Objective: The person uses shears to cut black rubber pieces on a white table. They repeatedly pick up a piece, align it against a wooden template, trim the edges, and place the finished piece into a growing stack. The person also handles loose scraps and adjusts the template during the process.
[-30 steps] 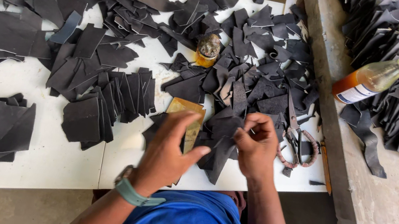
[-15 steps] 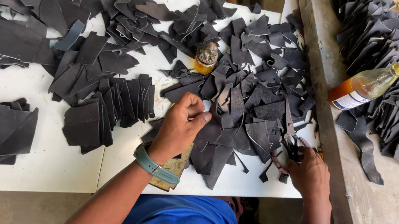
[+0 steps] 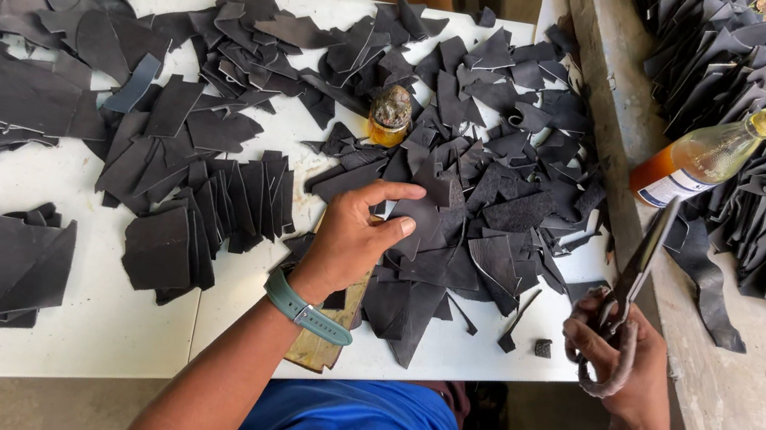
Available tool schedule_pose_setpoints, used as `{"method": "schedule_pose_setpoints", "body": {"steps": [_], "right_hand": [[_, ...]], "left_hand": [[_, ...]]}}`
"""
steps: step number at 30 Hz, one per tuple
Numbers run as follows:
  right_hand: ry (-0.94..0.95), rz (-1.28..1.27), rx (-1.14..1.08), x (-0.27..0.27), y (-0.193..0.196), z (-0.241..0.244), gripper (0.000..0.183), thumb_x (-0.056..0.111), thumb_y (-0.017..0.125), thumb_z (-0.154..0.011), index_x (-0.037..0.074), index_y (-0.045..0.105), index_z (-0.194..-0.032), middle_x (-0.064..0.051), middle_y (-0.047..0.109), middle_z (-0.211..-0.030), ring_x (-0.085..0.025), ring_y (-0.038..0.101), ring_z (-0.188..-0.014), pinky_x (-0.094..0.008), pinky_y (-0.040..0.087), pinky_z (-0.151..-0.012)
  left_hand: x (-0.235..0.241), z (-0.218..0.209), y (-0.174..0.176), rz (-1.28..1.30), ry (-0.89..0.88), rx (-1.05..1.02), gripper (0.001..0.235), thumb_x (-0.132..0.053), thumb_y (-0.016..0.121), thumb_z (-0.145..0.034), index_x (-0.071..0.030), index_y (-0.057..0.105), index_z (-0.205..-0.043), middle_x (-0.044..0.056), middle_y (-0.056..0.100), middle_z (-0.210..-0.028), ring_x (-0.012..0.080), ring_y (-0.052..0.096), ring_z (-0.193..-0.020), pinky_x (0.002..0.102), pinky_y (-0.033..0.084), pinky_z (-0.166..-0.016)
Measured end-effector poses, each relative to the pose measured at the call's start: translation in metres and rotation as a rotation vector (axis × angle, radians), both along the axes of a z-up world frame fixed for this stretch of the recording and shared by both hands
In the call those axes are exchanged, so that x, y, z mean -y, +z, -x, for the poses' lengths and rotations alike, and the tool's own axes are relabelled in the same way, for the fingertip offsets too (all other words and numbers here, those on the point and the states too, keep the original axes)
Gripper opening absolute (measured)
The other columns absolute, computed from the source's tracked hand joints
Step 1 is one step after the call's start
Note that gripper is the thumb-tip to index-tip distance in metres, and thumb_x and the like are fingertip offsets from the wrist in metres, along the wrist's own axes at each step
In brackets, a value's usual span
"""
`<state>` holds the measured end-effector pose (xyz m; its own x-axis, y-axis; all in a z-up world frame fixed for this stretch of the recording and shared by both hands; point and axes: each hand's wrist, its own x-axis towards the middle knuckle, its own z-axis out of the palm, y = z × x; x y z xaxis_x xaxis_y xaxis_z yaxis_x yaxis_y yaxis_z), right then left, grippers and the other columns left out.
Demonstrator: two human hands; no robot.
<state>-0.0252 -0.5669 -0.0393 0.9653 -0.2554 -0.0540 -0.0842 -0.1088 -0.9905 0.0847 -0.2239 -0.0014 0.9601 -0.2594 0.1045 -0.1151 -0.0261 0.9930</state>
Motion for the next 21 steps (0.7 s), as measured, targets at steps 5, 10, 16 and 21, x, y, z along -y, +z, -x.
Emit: {"method": "schedule_pose_setpoints", "body": {"steps": [5, 10, 16, 21], "right_hand": [[-0.013, 0.070, -0.126, -0.044, -0.015, 0.000, 0.036, 0.024, 0.083, -0.078, 0.001, 0.060, -0.093, -0.010, 0.060, -0.067, -0.019, 0.058, -0.054, -0.030, 0.047, -0.047], [0.243, 0.012, -0.106, -0.105, -0.020, -0.004, 0.029, 0.031, 0.067, -0.091, 0.006, 0.054, -0.096, -0.004, 0.052, -0.076, -0.015, 0.053, -0.070, -0.030, 0.047, -0.064], [0.353, 0.104, -0.057, -0.125, 0.001, -0.008, 0.029, 0.032, 0.066, -0.091, 0.008, 0.053, -0.099, -0.003, 0.053, -0.083, -0.015, 0.052, -0.077, -0.030, 0.046, -0.071], [0.366, 0.020, -0.112, -0.127, 0.006, -0.006, 0.030, 0.034, 0.066, -0.091, 0.007, 0.053, -0.098, -0.004, 0.051, -0.082, -0.016, 0.052, -0.076, -0.031, 0.047, -0.070]], "left_hand": [[0.016, -0.003, 0.008, 0.127, -0.038, 0.045, 0.037, 0.001, 0.070, -0.095, -0.006, 0.071, -0.131, 0.000, 0.073, -0.106, -0.0024, 0.047, -0.063, 0.017, 0.043, -0.057], [0.037, 0.003, 0.035, 0.133, -0.032, -0.023, 0.044, 0.001, 0.069, -0.089, -0.009, 0.067, -0.132, -0.002, 0.073, -0.104, -0.0005, 0.038, -0.053, 0.016, 0.031, -0.044], [0.046, 0.002, 0.041, 0.120, -0.099, 0.234, 0.047, 0.007, 0.067, -0.095, -0.007, 0.065, -0.140, 0.001, 0.061, -0.114, -0.0002, 0.056, -0.087, 0.016, 0.050, -0.063], [0.044, 0.002, 0.040, 0.112, -0.107, 0.246, 0.046, 0.007, 0.067, -0.095, -0.006, 0.063, -0.139, 0.001, 0.062, -0.117, -0.0001, 0.059, -0.090, 0.016, 0.053, -0.065]]}}
